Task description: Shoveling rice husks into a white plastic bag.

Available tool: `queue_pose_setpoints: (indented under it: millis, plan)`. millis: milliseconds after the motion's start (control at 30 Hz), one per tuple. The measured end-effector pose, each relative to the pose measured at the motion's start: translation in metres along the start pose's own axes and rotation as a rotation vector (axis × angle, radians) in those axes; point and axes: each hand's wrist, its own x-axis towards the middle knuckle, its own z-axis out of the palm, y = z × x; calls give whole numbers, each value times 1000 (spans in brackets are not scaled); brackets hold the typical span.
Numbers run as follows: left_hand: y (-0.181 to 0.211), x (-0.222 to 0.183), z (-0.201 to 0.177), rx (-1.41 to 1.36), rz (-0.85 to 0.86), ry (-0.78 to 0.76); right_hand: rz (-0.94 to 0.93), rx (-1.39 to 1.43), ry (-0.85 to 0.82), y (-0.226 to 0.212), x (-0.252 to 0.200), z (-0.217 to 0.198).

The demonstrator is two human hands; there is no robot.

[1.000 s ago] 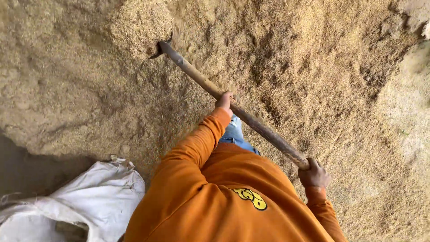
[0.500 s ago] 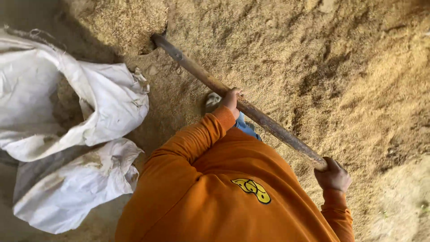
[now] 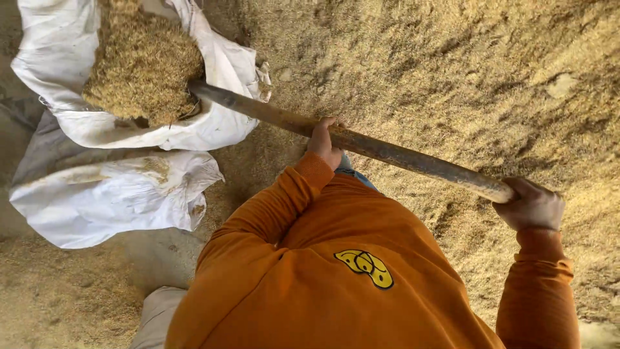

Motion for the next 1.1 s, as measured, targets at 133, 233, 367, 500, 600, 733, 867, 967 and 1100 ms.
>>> queue_pose_setpoints:
  millis: [133, 233, 367, 500, 600, 733, 867, 967, 1100]
  plan:
    - [28, 79, -64, -390, 56, -188, -145, -54, 33, -51, 56, 1]
    - [65, 95, -92, -373, 26, -199, -263, -87, 88, -98, 69, 3]
    - [103, 63, -96, -265, -48, 20, -221, -221, -196, -155, 77, -19]
    - [79, 87, -111, -257, -52, -164, 197, -110, -752, -172, 99, -73]
    - [73, 65, -103, -40, 10, -245, 335, 173, -954, -139, 84, -62]
    - [73, 9, -98, 46, -55, -95, 379, 297, -998, -129, 61, -44]
    - [69, -41, -93, -40, 4, -357, 444, 231, -723, -124, 24, -13]
    - [79, -110, -66, -162, -126, -168, 398, 177, -575, -124, -9, -4]
    - [59, -115, -61, -87, -32, -144, 476, 315, -668, -126, -65, -6]
